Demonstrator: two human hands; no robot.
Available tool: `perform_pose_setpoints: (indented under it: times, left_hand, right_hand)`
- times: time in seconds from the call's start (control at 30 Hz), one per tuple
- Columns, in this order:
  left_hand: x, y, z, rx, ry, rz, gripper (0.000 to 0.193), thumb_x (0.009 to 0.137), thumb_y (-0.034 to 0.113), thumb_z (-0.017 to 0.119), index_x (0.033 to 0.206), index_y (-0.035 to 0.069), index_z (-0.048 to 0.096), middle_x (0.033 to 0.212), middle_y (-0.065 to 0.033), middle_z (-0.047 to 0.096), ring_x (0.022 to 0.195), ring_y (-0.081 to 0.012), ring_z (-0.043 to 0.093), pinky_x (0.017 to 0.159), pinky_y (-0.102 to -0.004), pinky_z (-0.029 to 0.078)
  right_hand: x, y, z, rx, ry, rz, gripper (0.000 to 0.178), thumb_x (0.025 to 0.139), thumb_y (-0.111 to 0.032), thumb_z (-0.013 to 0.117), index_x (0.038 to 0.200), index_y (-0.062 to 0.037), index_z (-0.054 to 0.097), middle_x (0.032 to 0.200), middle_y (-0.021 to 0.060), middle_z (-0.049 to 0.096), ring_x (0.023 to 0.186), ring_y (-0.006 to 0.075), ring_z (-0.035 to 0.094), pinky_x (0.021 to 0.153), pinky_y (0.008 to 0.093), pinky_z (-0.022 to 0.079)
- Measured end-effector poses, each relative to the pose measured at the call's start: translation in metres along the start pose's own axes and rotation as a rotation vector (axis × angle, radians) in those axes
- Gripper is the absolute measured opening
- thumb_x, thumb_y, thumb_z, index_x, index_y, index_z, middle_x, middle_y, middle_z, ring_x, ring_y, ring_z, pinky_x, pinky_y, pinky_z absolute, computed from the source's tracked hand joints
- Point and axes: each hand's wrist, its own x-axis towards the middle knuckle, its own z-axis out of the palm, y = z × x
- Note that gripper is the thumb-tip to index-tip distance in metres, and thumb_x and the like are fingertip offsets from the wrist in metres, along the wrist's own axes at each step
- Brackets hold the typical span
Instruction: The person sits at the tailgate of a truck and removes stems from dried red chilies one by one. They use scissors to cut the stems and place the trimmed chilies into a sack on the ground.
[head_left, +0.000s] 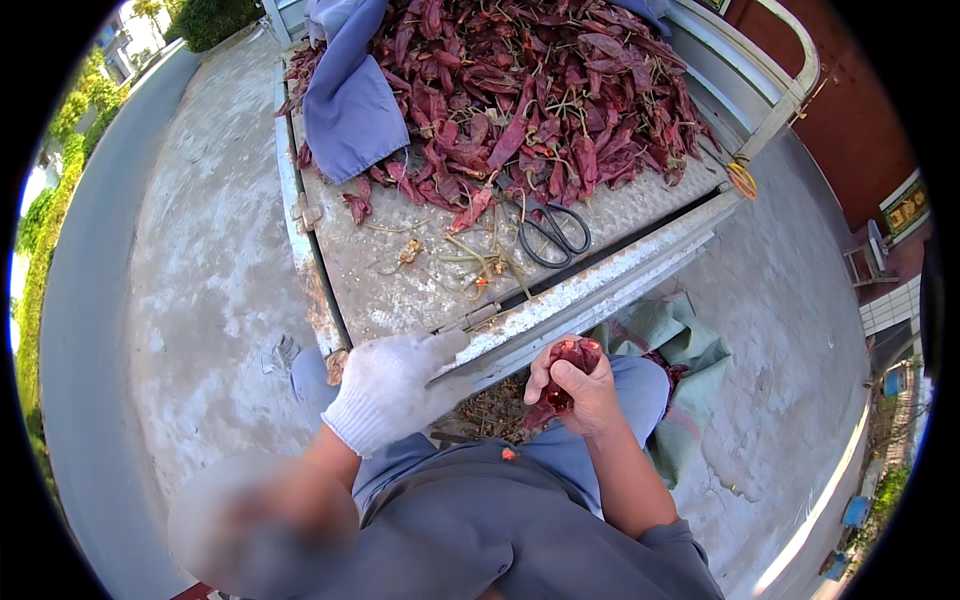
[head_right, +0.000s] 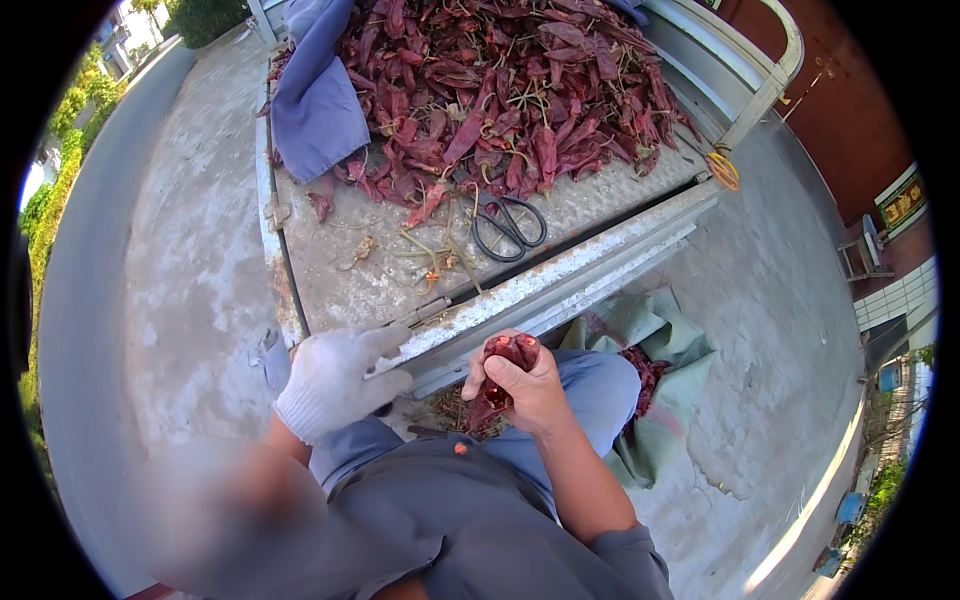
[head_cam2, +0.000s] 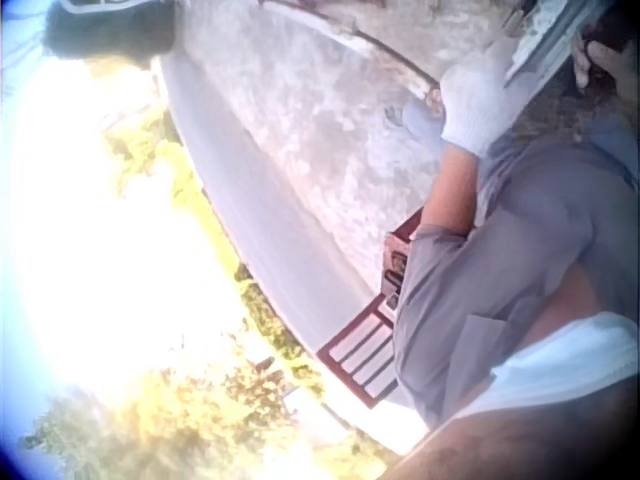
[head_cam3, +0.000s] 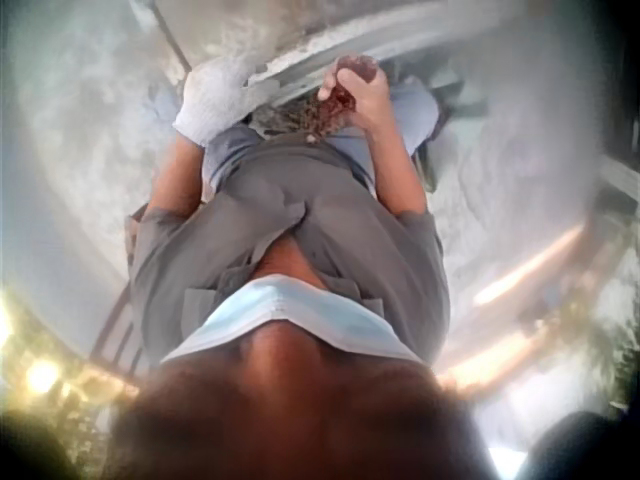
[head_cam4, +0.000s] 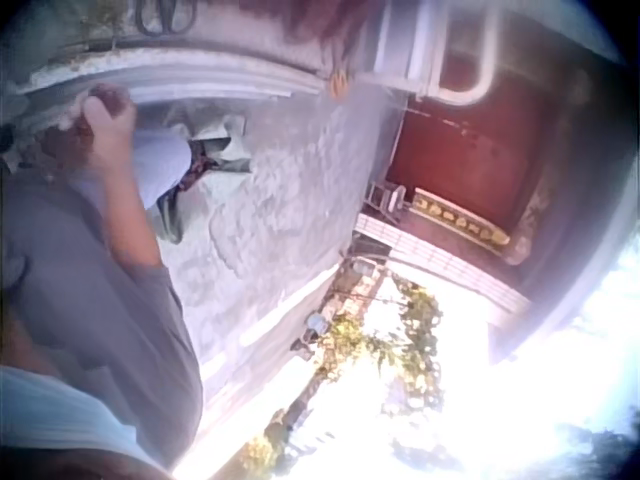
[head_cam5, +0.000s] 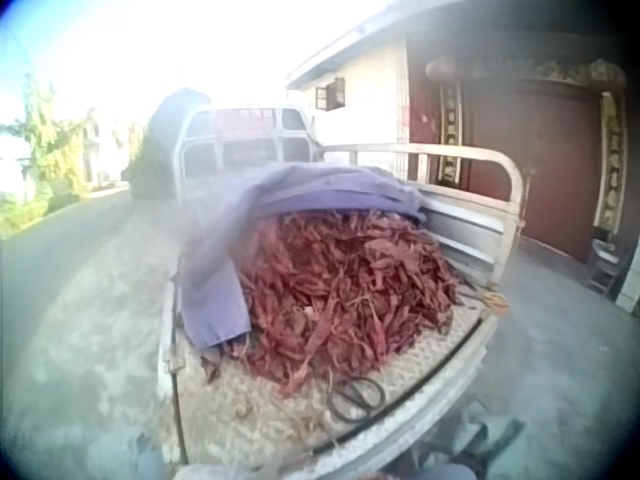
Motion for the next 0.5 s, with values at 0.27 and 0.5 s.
perform_pose_setpoints:
  times: [0.27, 0.5]
  left_hand:
    - [0.075, -0.063, -0.011, 0.299, 0.326, -0.226, 0.027, 0.089, 0.035, 0.071, 0.102, 0.012, 0.080, 0.101, -0.0138, 0.077, 0.097, -0.0355, 0.073, 0.084, -0.0497, 0.056]
    - [0.074, -0.083, 0.010, 0.285, 0.498, -0.109, 0.018, 0.086, 0.026, 0.073, 0.089, 0.009, 0.079, 0.098, -0.0105, 0.075, 0.103, -0.0325, 0.070, 0.094, -0.0490, 0.051]
  right_hand:
    - [0.000, 0.009, -0.001, -0.043, 0.095, 0.040, 0.010, 0.099, -0.007, 0.070, 0.105, -0.0011, 0.064, 0.086, 0.0093, 0.069, 0.076, 0.0189, 0.070, 0.071, 0.0350, 0.058]
    - [0.008, 0.008, 0.012, -0.250, 0.190, 0.109, 0.013, 0.097, -0.009, 0.073, 0.105, -0.0018, 0.066, 0.080, 0.0048, 0.068, 0.068, 0.0136, 0.066, 0.065, 0.0298, 0.054]
